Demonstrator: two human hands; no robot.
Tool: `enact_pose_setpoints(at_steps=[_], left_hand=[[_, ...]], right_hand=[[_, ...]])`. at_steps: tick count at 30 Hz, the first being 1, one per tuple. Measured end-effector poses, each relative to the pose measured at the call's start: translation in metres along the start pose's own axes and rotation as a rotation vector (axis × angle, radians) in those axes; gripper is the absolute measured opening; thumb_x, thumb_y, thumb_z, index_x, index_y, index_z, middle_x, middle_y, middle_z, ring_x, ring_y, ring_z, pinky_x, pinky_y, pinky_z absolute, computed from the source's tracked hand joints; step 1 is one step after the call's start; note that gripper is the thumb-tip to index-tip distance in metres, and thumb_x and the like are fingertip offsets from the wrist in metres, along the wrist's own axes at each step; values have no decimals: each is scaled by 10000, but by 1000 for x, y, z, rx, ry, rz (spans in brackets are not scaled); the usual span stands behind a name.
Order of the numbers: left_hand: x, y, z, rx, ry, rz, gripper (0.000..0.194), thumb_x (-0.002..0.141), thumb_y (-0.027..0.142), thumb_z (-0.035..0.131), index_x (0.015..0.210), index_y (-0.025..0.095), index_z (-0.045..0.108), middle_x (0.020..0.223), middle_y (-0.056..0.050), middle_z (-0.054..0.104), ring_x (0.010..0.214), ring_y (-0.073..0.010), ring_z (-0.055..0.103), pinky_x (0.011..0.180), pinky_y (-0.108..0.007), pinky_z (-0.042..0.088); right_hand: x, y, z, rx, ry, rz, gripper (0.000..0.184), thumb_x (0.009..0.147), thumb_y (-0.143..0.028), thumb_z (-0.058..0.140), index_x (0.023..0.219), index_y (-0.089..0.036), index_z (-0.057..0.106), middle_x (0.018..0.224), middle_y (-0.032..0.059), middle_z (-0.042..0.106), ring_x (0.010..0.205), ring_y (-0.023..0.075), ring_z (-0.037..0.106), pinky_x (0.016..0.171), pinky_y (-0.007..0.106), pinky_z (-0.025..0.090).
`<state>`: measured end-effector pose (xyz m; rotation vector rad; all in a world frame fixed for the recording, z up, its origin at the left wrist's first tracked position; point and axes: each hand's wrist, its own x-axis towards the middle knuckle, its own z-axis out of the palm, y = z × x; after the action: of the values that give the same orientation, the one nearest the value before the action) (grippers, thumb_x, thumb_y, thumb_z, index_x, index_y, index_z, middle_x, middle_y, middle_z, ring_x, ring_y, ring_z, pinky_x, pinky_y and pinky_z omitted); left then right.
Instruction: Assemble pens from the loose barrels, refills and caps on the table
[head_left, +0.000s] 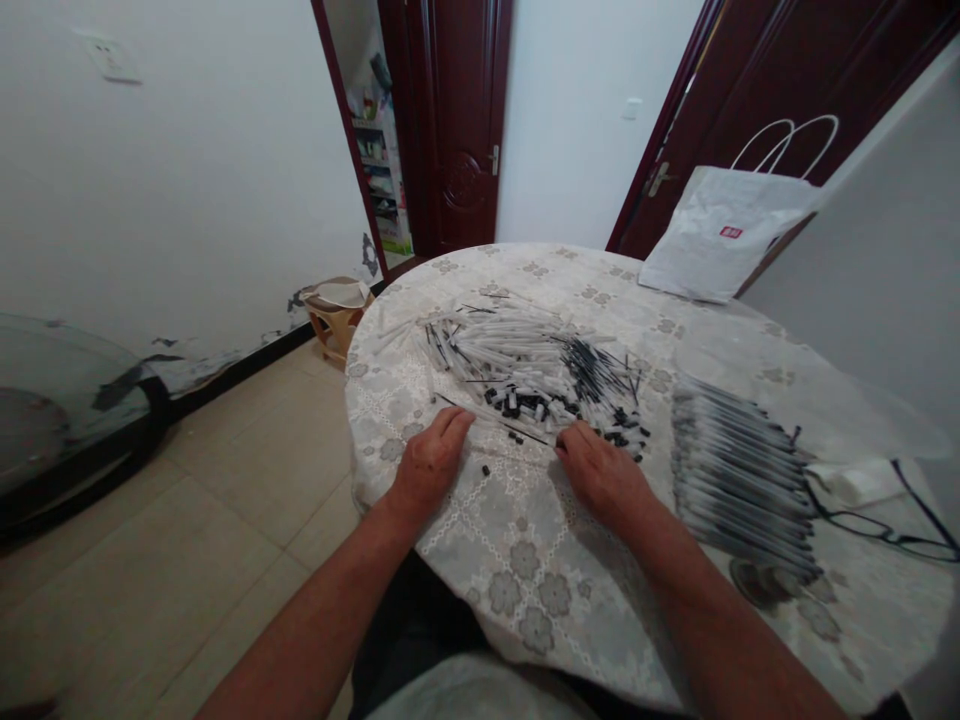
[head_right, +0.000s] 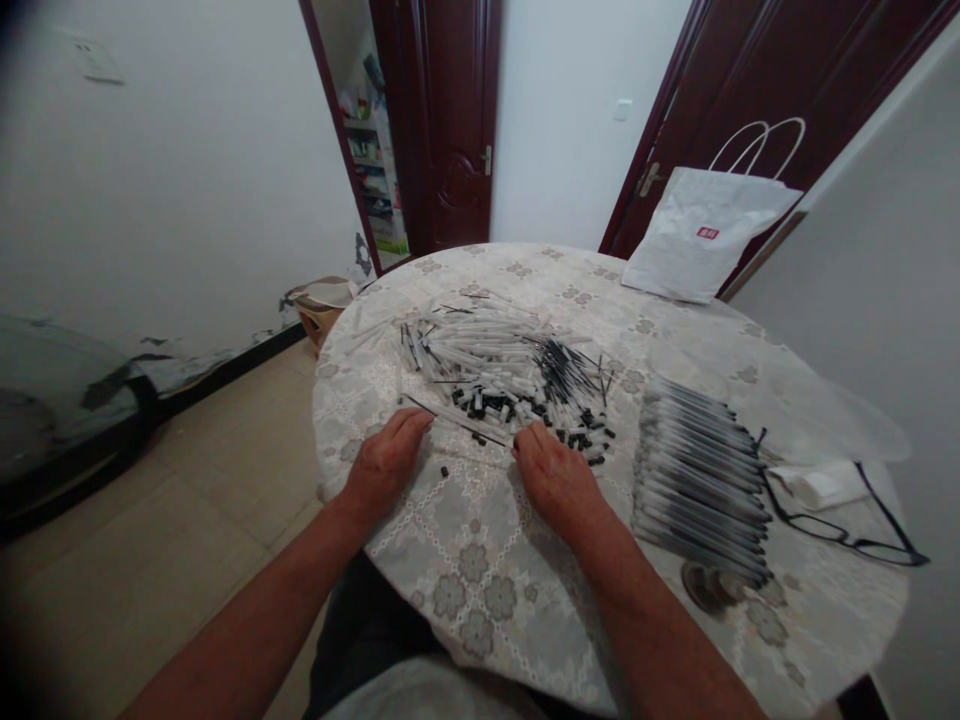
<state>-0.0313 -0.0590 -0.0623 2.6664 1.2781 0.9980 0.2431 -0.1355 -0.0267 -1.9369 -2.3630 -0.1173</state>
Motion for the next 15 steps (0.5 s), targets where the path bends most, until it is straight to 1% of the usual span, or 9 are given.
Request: enact_pose_setpoints(at_steps=[7,15], left_hand=[[0,1,-2,-27,76,-45,393,954,46,456,1294,217,556,1279,-103,639,1118,-207,667,968,-349,567],[-1,0,-2,0,42,11,398,944,47,459,1289,206,580,1284,-112,643,1072,-205,681,929,-343,580]], right_hand=[[-1,4,-1,25,-15,-30,218,1076,-238,366,1008,-185,566,1007,72,595,849,183,595,667,272,382],[-1,1,0,13,-34,-37,235,1075,-244,367,1019,-178,586,1019,83,609,844,179,593,635,273,367]])
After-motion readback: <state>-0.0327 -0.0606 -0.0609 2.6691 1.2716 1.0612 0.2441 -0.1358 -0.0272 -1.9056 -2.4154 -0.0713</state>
